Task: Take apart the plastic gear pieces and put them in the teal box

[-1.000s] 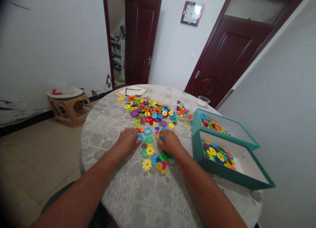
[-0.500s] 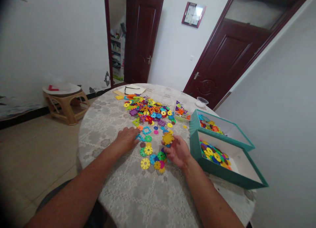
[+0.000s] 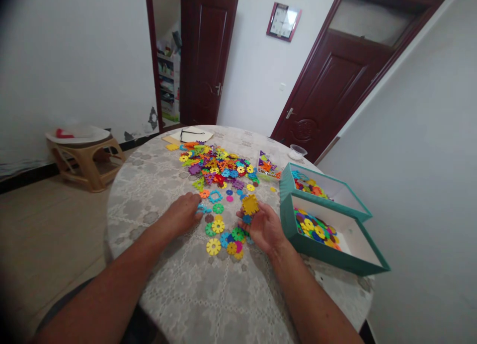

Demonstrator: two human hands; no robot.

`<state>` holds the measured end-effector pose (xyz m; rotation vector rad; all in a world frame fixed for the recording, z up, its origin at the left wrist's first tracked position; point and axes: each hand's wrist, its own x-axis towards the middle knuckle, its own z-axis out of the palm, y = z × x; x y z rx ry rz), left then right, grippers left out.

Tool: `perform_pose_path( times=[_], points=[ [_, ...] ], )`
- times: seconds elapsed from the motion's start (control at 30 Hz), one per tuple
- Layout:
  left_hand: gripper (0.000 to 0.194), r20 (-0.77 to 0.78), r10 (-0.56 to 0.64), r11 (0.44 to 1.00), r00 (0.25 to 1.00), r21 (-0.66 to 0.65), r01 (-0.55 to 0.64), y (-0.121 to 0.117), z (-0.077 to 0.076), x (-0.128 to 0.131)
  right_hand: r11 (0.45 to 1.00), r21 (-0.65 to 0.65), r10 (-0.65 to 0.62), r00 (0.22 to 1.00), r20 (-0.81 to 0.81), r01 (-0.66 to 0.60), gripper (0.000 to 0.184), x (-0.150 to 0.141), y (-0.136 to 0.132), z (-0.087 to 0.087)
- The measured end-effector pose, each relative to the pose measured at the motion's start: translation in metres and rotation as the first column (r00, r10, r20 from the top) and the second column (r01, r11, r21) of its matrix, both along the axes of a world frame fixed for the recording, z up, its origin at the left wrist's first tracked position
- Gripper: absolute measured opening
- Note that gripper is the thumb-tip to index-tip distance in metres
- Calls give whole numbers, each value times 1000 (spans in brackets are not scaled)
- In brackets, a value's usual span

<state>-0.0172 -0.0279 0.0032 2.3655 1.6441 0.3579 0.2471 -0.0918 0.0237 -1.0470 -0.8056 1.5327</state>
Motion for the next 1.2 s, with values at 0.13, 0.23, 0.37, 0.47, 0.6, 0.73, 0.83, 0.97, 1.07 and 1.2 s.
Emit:
perform_pose_path(
  times=[0.13, 0.23, 0.37, 0.47, 0.6, 0.73, 0.83, 0.97, 1.07, 1.2],
  points=[
    [25, -45, 6, 1000, 999, 5, -6, -3, 2, -1, 998, 51, -32, 999, -13, 33, 33, -1, 1, -1],
    [26, -33, 3, 1000, 999, 24, -3, -2, 1, -2, 996, 75, -48, 999, 11, 47, 32, 0, 2, -2],
    [26, 11, 37, 999, 999, 14, -37, 2, -1, -3, 999, 41, -28, 999, -44, 30, 29, 2, 2, -3],
    [29, 44, 51, 998, 998, 19, -51, 5, -5, -5, 1000, 18, -15, 997, -75, 17, 30, 0, 1, -3],
    [37, 161, -5, 996, 987, 87, -9, 9, -13, -7, 996, 79, -38, 999, 6, 37, 33, 3, -3, 9],
    [43, 274, -53, 991, 960, 133, 17, 10, -13, -7, 964, 261, -158, 906, 392, 55, 36, 30, -4, 34],
    [42, 326, -59, 988, 944, 152, 10, 9, -9, -7, 890, 456, -403, 503, 765, 21, 38, 69, 6, 57],
    [38, 352, -28, 986, 936, 166, -33, 7, -2, -6, 822, 570, -569, -35, 822, 22, 40, 126, 30, 82],
    [37, 354, 10, 989, 935, 135, -61, 5, 2, -6, 747, 658, -613, -287, 736, 91, 45, 149, 46, 89],
    [36, 347, 38, 991, 937, 106, -80, 5, 4, -8, 698, 711, -709, -230, 667, -87, 42, 129, 51, 77]
  ],
)
